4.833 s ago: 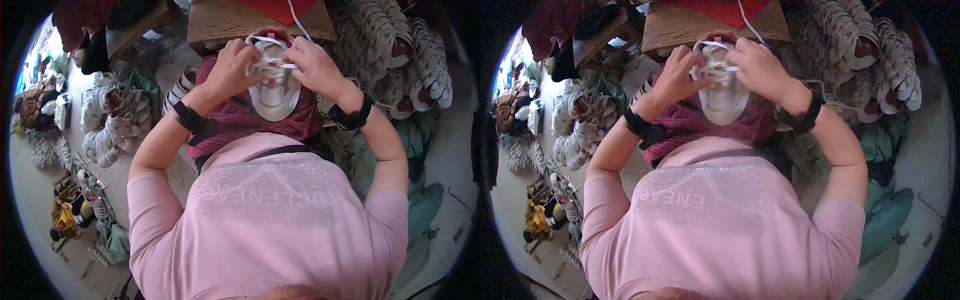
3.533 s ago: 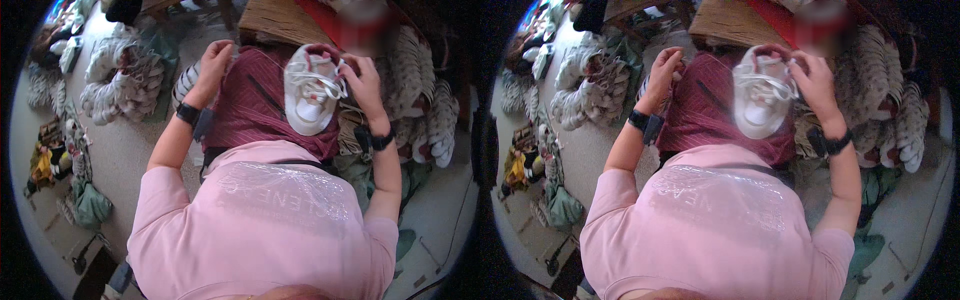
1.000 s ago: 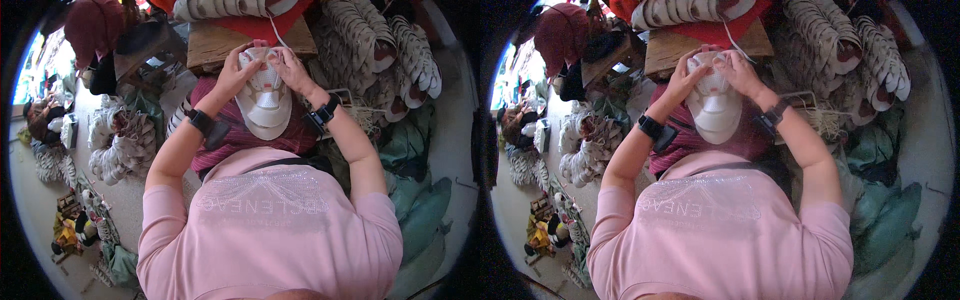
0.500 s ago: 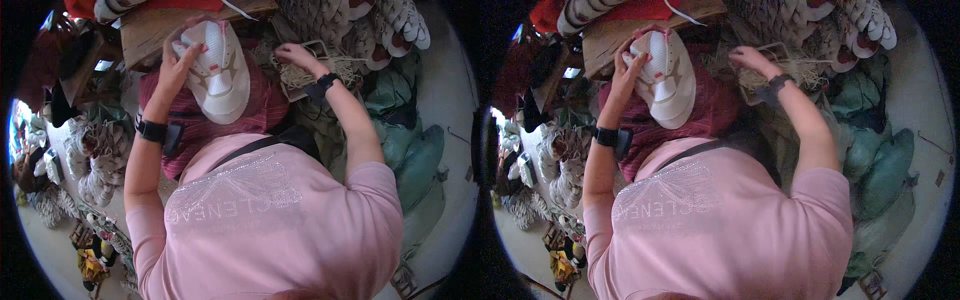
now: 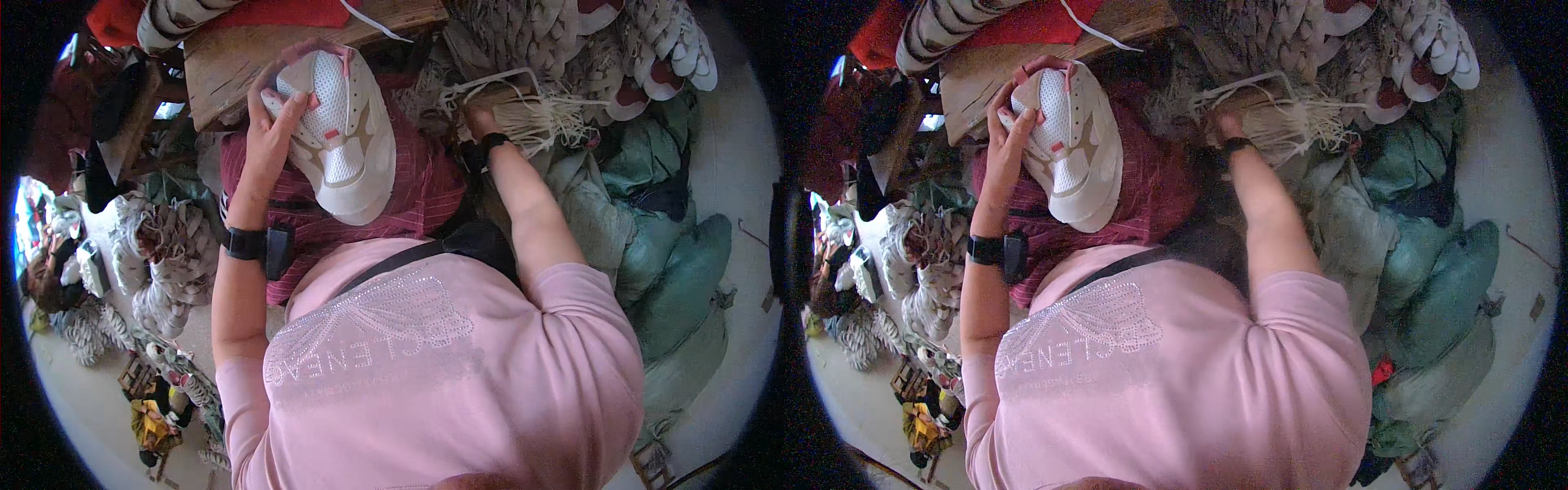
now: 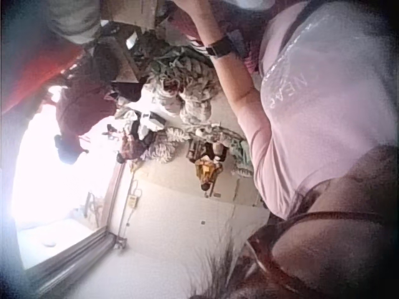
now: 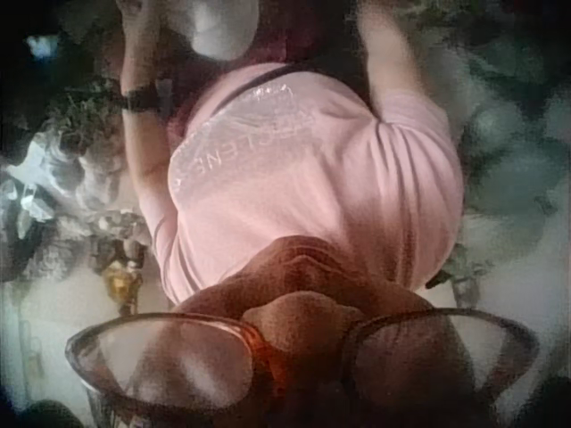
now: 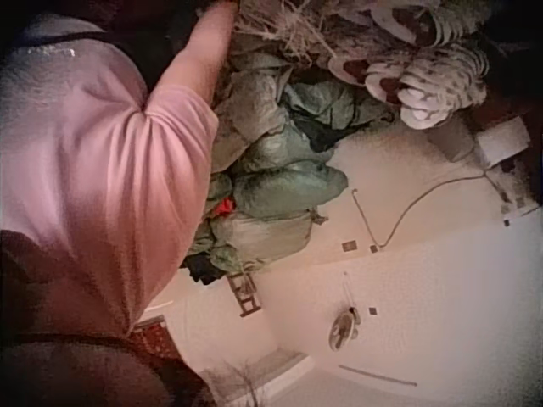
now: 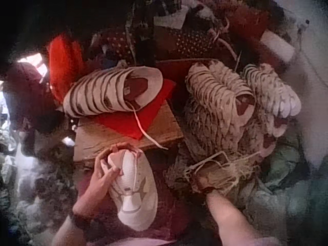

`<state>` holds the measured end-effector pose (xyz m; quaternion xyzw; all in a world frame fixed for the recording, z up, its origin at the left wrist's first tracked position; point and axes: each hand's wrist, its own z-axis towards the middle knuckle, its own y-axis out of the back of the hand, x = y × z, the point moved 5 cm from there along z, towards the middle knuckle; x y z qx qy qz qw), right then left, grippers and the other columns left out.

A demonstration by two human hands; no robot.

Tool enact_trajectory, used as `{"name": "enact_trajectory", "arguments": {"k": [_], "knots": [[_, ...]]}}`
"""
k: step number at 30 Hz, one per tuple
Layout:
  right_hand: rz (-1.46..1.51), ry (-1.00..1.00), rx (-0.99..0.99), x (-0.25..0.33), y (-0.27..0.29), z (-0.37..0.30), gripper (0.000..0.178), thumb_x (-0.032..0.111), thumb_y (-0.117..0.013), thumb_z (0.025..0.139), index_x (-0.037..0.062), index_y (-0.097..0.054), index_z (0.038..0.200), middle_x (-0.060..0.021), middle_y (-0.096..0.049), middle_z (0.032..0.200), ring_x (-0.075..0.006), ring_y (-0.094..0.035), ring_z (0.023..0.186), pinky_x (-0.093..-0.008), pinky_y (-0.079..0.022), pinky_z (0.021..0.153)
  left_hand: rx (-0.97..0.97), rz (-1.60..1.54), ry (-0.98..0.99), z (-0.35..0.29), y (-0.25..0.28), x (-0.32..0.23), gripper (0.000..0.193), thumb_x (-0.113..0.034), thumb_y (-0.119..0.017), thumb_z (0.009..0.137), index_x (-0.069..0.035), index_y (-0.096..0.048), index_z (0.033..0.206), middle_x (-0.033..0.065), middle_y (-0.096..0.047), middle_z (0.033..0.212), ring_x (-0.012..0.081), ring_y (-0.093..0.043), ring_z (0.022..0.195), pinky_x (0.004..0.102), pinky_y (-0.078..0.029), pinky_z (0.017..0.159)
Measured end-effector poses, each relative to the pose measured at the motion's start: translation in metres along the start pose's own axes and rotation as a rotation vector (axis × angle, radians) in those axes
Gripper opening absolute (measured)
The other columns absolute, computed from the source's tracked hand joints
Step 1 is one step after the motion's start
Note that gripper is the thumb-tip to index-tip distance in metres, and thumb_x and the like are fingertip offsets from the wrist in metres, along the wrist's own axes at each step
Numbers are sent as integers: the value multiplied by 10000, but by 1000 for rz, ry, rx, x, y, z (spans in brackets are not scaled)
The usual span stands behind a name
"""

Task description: Lacing a white and pink shoe in a workshop setting.

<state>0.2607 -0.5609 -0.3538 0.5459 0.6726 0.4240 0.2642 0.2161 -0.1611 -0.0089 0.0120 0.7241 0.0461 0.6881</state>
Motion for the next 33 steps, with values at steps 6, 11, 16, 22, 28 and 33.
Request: {"name": "enact_trajectory", "arguments": {"k": [6, 11, 16, 22, 28, 33], "knots": [[1475, -279, -45, 63, 168, -36, 155, 141, -587, 933, 45, -645, 1040, -76, -681, 925, -174, -653, 862, -323, -537, 754, -238, 779, -196, -18, 24, 1, 615, -313, -681, 892, -1, -425, 1357, 231, -522, 1226, 340, -522, 1134, 402, -405, 997], [1720, 349, -64, 153, 328, -133, 218, 243, -558, 984, 41, -626, 1030, -62, -686, 926, -125, -664, 805, -266, -545, 736, -95, 663, -645, -21, -26, -71, 582, -254, -694, 886, -33, -442, 1361, 122, -553, 1241, 277, -561, 1085, 395, -445, 946], [1761, 642, -33, 227, 387, -199, 201, 197, -528, 989, 23, -619, 1035, -92, -682, 963, -159, -676, 845, -290, -555, 769, 544, -463, 56, -34, -70, -85, 375, -164, -602, 962, -22, -511, 1297, 19, -634, 991, 95, -602, 850, 232, -487, 750], [1881, 660, -451, 152, 419, -185, 193, 111, -516, 968, -16, -612, 1076, -155, -690, 995, -193, -681, 851, -300, -570, 785, 411, -222, 54, -58, -14, -86, 246, -228, -560, 990, -23, -672, 1068, -37, -630, 837, 29, -517, 739, 185, -428, 679], [1715, 195, -920, 61, 406, -174, 157, 143, -607, 940, 4, -645, 1002, -51, -660, 834, -130, -592, 666, -254, -499, 629, 387, -178, 80, -78, 38, -67, 240, -229, -580, 983, -8, -668, 1013, -70, -484, 730, 40, -431, 691, 211, -373, 619], [1180, 11, -1146, 24, 396, -168, 183, 213, -616, 926, 31, -634, 932, -40, -663, 750, -205, -619, 651, -322, -496, 605, 333, 3, 1, -84, 55, -68, 238, -222, -568, 989, -4, -661, 986, -60, -509, 755, 35, -428, 686, 203, -362, 615]]}}
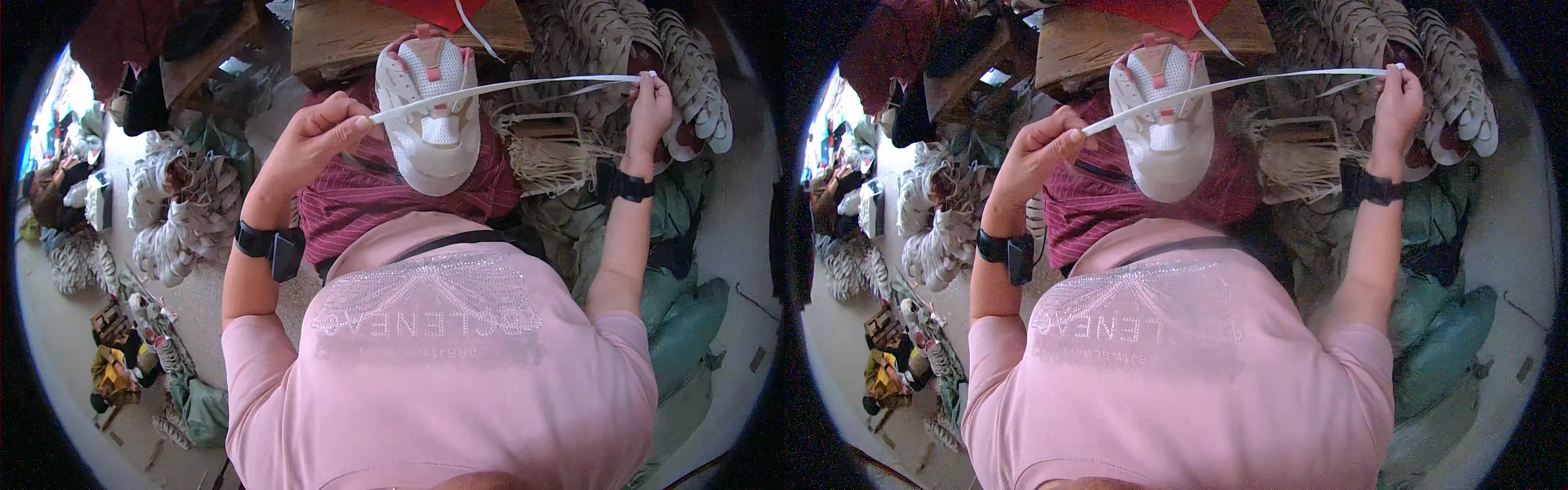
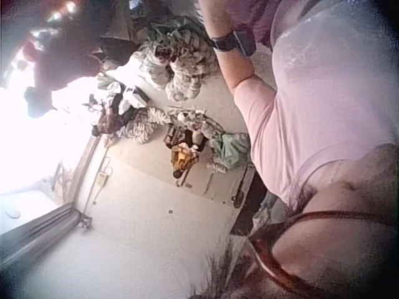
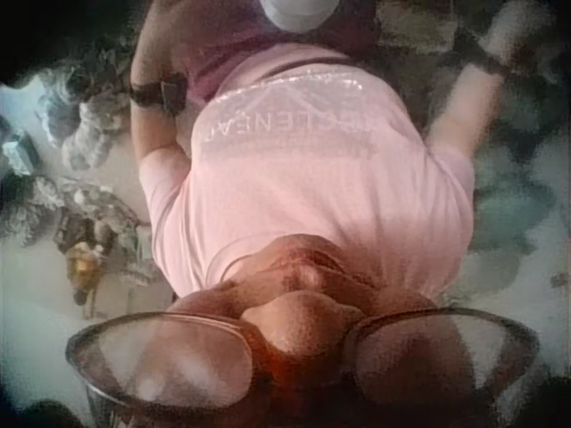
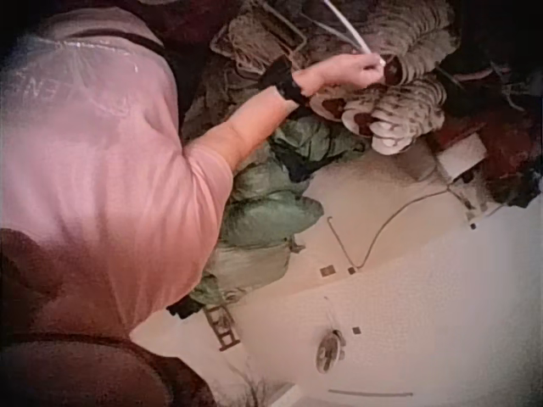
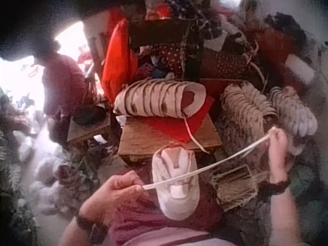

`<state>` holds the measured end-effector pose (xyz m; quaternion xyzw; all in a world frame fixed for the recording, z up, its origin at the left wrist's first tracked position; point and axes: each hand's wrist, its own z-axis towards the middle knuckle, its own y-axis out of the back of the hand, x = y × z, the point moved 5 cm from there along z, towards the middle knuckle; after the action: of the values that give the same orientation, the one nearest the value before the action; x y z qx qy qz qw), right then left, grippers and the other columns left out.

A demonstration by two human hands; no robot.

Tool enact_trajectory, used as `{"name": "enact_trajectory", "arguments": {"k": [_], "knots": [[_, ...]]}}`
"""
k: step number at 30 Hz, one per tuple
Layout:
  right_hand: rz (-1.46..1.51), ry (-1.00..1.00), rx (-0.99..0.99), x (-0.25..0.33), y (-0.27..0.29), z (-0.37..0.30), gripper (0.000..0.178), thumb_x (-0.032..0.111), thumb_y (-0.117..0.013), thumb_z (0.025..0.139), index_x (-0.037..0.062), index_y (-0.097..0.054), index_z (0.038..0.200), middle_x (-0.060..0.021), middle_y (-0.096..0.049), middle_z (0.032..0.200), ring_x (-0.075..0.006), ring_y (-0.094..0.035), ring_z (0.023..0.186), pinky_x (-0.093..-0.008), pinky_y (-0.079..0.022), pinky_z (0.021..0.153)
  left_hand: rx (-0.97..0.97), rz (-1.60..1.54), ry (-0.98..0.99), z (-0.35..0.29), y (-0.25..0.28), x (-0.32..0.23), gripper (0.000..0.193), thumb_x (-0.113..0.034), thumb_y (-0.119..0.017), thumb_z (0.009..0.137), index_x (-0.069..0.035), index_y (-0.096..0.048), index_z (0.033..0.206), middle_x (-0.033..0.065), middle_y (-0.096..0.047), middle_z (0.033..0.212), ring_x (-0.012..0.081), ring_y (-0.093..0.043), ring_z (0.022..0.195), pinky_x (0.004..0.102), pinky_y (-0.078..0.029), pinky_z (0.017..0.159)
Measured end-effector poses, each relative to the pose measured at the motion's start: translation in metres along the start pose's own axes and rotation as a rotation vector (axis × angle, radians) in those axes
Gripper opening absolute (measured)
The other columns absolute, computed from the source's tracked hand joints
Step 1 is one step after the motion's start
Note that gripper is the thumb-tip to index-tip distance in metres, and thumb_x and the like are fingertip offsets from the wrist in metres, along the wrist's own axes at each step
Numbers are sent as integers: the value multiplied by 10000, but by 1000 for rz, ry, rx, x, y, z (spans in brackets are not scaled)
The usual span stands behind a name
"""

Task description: Lacing a white and pink shoe in a workshop setting.

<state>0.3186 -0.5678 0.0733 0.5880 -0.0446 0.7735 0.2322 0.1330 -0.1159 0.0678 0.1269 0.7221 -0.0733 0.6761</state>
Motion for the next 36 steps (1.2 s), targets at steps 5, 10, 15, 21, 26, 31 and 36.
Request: {"name": "enact_trajectory", "arguments": {"k": [5, 10, 15, 21, 26, 31, 36], "knots": [[-1112, 568, 271, 29, -58, -41, 224, 211, -587, 891, 20, -620, 1004, -204, -635, 1030, -386, -609, 979, -478, -496, 795, 43, -63, 96, 12, -31, -6, 228, -215, -582, 980, -10, -681, 973, -36, -610, 817, 22, -501, 740, 194, -411, 628], [249, 108, 1044, 89, -154, -168, 268, 57, -416, 967, 9, -559, 1189, -80, -627, 1090, -159, -606, 989, -293, -467, 907, 82, 137, 33, 47, -76, 5, 244, -220, -594, 974, 2, -678, 918, -37, -613, 781, 37, -512, 700, 213, -441, 605], [105, -14, 1038, 85, -152, -188, 241, 97, -477, 953, -13, -600, 1128, -111, -665, 968, -174, -643, 921, -305, -497, 831, -3, 263, 115, 46, -63, 10, 260, -228, -590, 977, 15, -663, 922, -25, -607, 791, 45, -509, 712, 225, -454, 628], [-148, 110, 1157, 81, -152, -187, 170, 89, -612, 913, -8, -675, 1037, -20, -646, 911, -98, -592, 851, -244, -475, 784, 37, 29, 100, 45, -62, 45, 268, -241, -580, 982, 20, -640, 995, -32, -580, 824, 44, -497, 787, 224, -447, 682], [149, -39, 1037, 71, -154, -195, 130, 68, -643, 876, 12, -696, 981, -37, -623, 857, -106, -577, 802, -245, -459, 725, 44, 32, 99, 46, -67, 40, 271, -243, -562, 992, 16, -641, 982, -44, -568, 806, 44, -479, 768, 222, -441, 667], [-160, 281, 1000, 71, -152, -178, 108, 82, -668, 831, 28, -694, 922, -73, -632, 844, -183, -605, 818, -286, -473, 738, -123, 121, 4, 45, -66, 39, 176, -160, -651, 924, -6, -655, 1009, -15, -572, 833, 64, -508, 755, 230, -449, 653], [-193, 283, 926, 56, -152, -174, 70, 48, -670, 835, 3, -656, 886, -49, -598, 824, -139, -593, 767, -270, -470, 691, -246, 383, -186, 42, -60, 31, 257, -121, -728, 837, -30, -671, 1071, 63, -544, 832, 147, -565, 692, 272, -493, 646]]}}
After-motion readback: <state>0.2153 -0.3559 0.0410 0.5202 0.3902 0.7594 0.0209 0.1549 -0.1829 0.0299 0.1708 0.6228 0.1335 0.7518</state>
